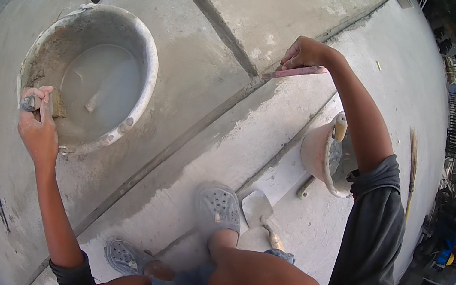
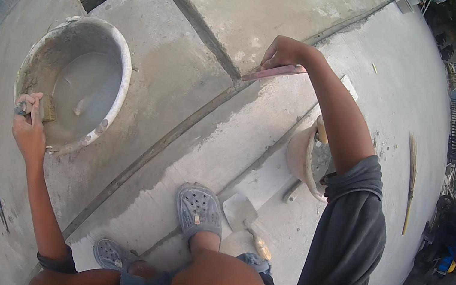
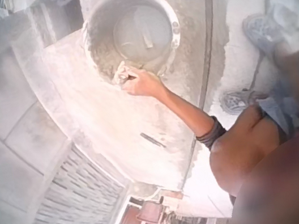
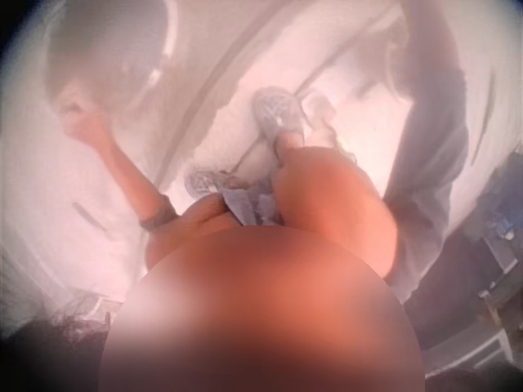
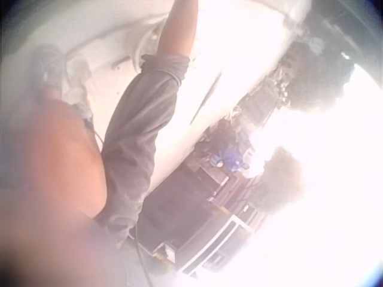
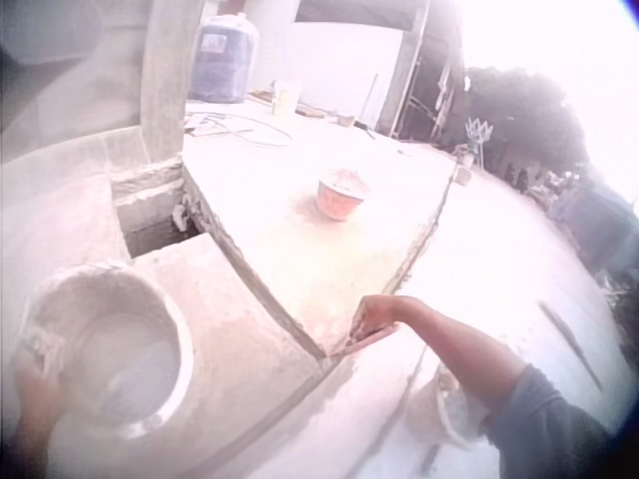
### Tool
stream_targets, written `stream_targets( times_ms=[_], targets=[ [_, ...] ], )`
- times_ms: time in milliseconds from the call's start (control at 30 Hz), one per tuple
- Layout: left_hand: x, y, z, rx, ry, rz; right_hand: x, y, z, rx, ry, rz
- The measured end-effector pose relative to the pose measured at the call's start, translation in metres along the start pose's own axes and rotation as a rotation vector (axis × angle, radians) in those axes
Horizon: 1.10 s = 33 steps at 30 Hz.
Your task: The person smooths a concrete surface using a pink sponge, repeatedly dipping it into a bucket of water and rubbing the wet sponge along a linear joint. The person also holds a brush in the left hand throughout the task.
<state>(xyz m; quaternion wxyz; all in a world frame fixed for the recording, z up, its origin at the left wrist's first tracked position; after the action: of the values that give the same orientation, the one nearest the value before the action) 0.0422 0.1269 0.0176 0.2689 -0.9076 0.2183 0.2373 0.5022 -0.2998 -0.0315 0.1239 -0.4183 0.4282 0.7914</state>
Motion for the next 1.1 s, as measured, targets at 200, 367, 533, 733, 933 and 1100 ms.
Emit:
stream_targets(
  times_ms=[200, 367, 533, 733, 933, 1100],
  targets=[
    [-0.002, 0.004, 0.001, -0.083, 0.028, 0.0, 0.024, -0.034, 0.008, -0.042, 0.051, 0.084],
    [-0.002, 0.004, 0.001, -0.09, 0.008, -0.016, 0.038, -0.053, 0.012, -0.093, 0.156, 0.152],
    [0.0, 0.003, -0.005, -0.079, -0.084, -0.043, 0.035, -0.056, -0.001, -0.095, 0.157, 0.142],
    [-0.012, -0.001, 0.001, 0.019, -0.116, -0.06, 0.052, -0.073, 0.022, -0.147, 0.219, 0.167],
    [-0.003, 0.0, 0.005, 0.009, -0.057, -0.041, 0.057, -0.061, 0.026, -0.114, 0.243, 0.256],
    [-0.009, 0.001, -0.001, 0.069, -0.078, -0.065, 0.061, -0.052, 0.055, -0.2, 0.16, 0.207]
  ],
)
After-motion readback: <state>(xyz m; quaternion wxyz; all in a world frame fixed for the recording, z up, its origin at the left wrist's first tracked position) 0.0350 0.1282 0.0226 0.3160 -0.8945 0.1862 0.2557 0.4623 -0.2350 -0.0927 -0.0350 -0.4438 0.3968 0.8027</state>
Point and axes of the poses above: each hand's wrist, its own y-axis away from the middle knuckle, its own x-axis out of the palm, z = x × y, the point moved 8 cm from there along -y, towards the middle knuckle, and after that the axes turned 2 degrees about -z, right-handed, at the moved point
